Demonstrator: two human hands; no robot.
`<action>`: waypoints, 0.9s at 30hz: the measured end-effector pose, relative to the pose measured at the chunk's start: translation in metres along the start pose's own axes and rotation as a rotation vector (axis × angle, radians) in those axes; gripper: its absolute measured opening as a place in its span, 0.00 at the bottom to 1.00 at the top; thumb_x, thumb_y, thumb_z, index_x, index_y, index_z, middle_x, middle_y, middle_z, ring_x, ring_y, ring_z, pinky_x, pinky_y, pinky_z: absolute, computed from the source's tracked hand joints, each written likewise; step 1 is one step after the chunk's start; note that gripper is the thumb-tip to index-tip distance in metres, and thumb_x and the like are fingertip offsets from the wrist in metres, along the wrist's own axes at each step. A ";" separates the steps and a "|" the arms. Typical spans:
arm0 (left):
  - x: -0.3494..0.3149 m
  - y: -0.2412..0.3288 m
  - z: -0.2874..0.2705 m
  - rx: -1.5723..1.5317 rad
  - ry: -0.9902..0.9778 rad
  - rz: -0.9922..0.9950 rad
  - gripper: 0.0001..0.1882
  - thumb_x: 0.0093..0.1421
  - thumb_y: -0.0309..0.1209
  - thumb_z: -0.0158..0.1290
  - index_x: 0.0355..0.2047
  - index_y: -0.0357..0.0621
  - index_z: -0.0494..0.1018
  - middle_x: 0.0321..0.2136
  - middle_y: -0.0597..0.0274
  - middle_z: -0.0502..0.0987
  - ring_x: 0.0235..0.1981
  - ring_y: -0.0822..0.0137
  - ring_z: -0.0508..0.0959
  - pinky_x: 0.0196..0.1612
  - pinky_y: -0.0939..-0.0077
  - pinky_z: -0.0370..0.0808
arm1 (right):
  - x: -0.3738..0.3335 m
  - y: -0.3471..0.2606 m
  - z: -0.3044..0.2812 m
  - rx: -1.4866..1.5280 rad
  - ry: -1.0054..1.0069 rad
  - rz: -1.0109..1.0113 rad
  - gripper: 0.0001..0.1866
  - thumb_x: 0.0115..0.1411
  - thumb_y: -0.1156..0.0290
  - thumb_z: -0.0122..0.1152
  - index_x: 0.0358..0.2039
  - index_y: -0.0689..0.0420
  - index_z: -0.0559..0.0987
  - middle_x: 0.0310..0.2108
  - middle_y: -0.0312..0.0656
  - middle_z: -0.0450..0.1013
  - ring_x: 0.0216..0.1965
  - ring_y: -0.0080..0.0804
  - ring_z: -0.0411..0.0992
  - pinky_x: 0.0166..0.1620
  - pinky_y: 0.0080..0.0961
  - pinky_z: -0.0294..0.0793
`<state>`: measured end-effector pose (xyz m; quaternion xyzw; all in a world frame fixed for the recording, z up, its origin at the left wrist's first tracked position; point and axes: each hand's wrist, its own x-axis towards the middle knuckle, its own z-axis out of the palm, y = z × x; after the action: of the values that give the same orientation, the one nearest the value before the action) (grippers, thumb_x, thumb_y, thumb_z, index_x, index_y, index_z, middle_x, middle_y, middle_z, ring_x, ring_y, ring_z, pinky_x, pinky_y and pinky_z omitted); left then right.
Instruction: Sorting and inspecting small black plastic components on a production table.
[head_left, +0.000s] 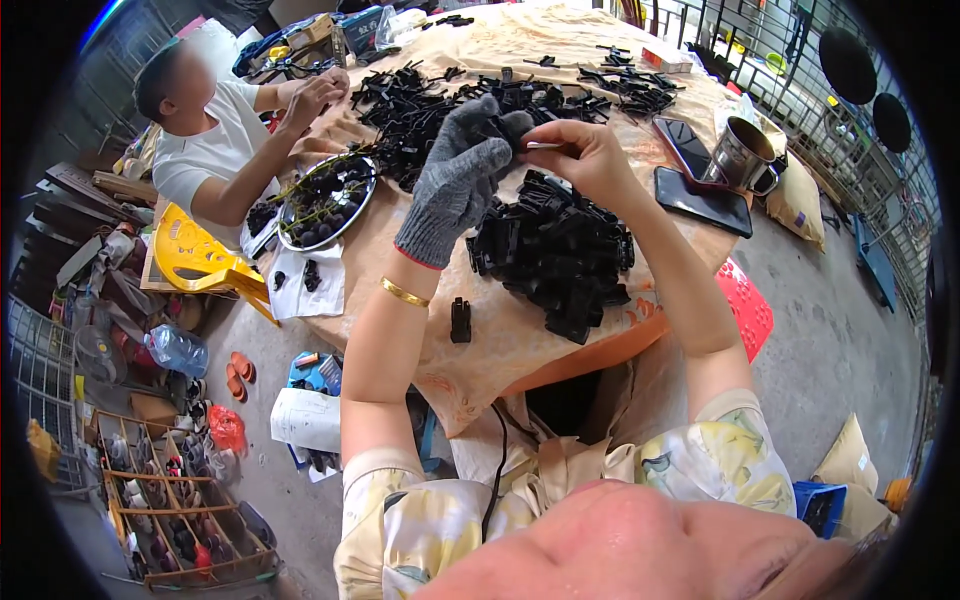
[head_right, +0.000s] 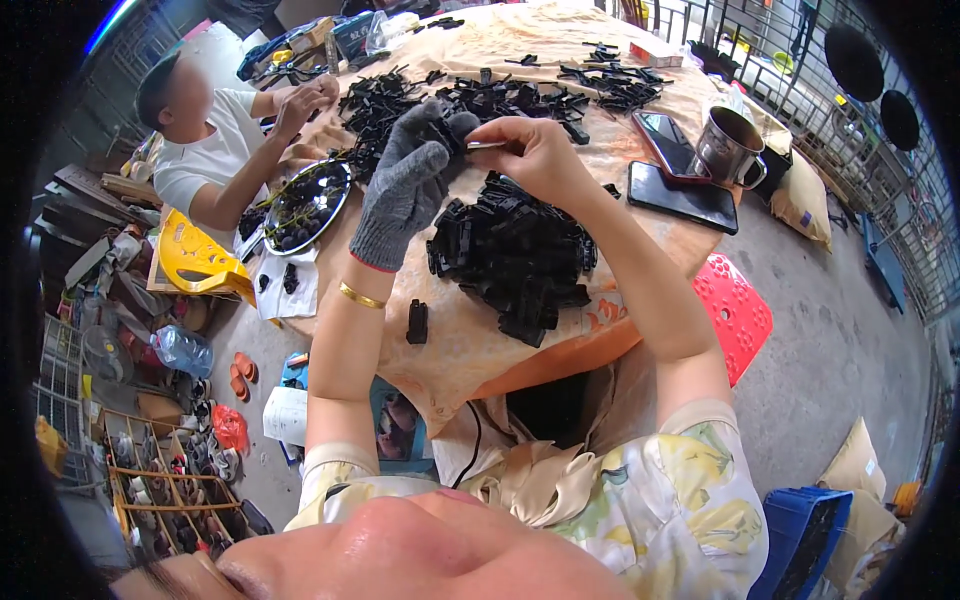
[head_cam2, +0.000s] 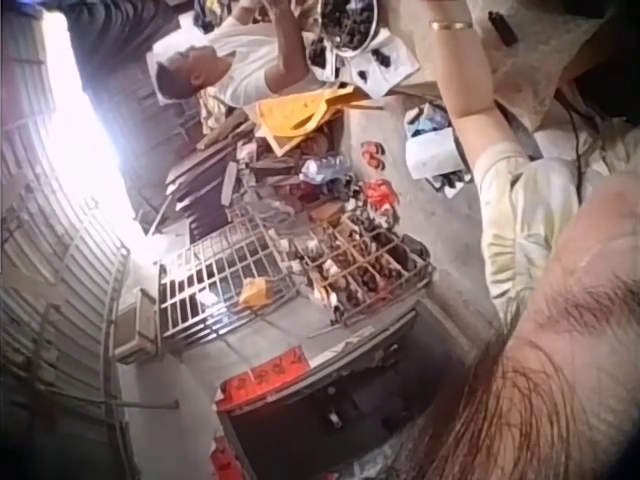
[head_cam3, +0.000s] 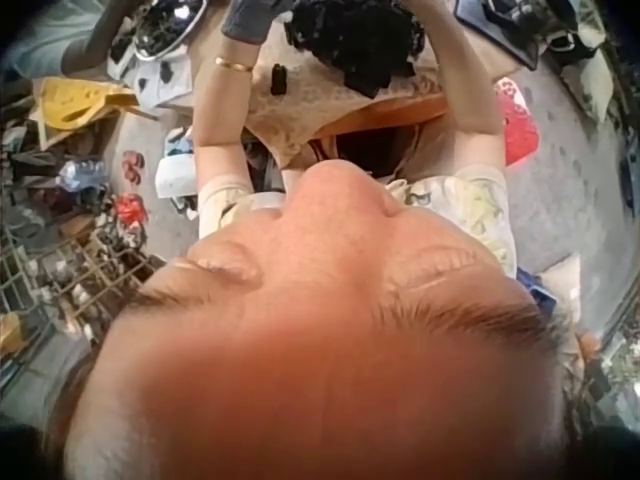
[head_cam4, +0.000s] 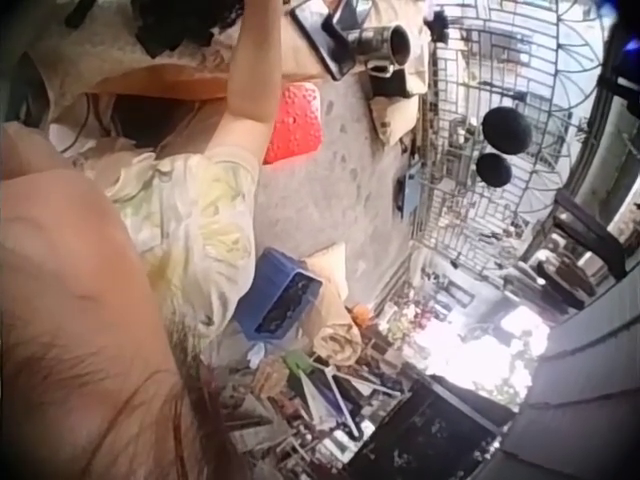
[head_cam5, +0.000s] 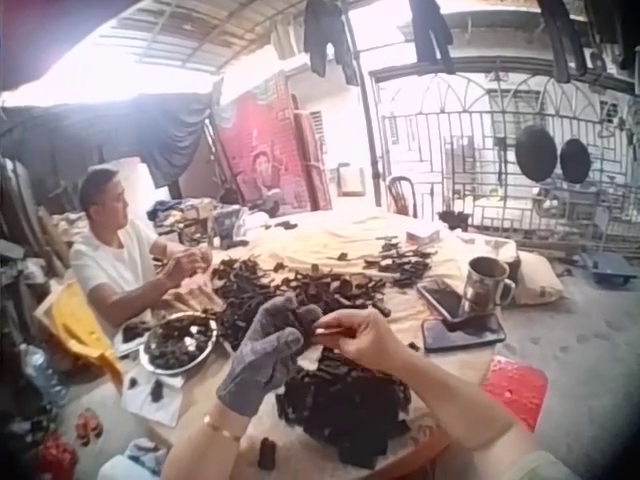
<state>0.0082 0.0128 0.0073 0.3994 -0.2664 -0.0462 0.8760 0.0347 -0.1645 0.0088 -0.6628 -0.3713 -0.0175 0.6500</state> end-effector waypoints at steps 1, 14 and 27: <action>0.001 0.000 0.001 0.009 0.042 0.053 0.22 0.51 0.19 0.51 0.47 0.44 0.62 0.42 0.53 0.71 0.41 0.62 0.73 0.47 0.65 0.71 | 0.000 0.001 0.001 -0.204 0.080 -0.009 0.10 0.49 0.81 0.59 0.35 0.62 0.76 0.29 0.36 0.75 0.31 0.18 0.73 0.35 0.13 0.72; -0.003 -0.017 0.004 0.732 0.154 0.280 0.18 0.48 0.15 0.55 0.39 0.41 0.67 0.33 0.65 0.73 0.34 0.75 0.73 0.39 0.82 0.73 | -0.001 -0.008 0.006 -0.015 0.032 0.153 0.10 0.59 0.71 0.49 0.36 0.61 0.75 0.20 0.32 0.68 0.16 0.10 0.58 0.18 0.09 0.56; -0.009 -0.003 0.020 0.862 0.081 0.205 0.19 0.51 0.15 0.51 0.45 0.38 0.67 0.37 0.62 0.73 0.37 0.73 0.73 0.40 0.81 0.73 | -0.004 -0.008 -0.012 -0.012 -0.132 0.055 0.08 0.56 0.75 0.53 0.35 0.63 0.77 0.22 0.34 0.73 0.24 0.16 0.68 0.29 0.13 0.68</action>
<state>-0.0092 -0.0005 0.0119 0.7011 -0.2652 0.1720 0.6392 0.0334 -0.1771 0.0154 -0.6764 -0.3949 0.0418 0.6203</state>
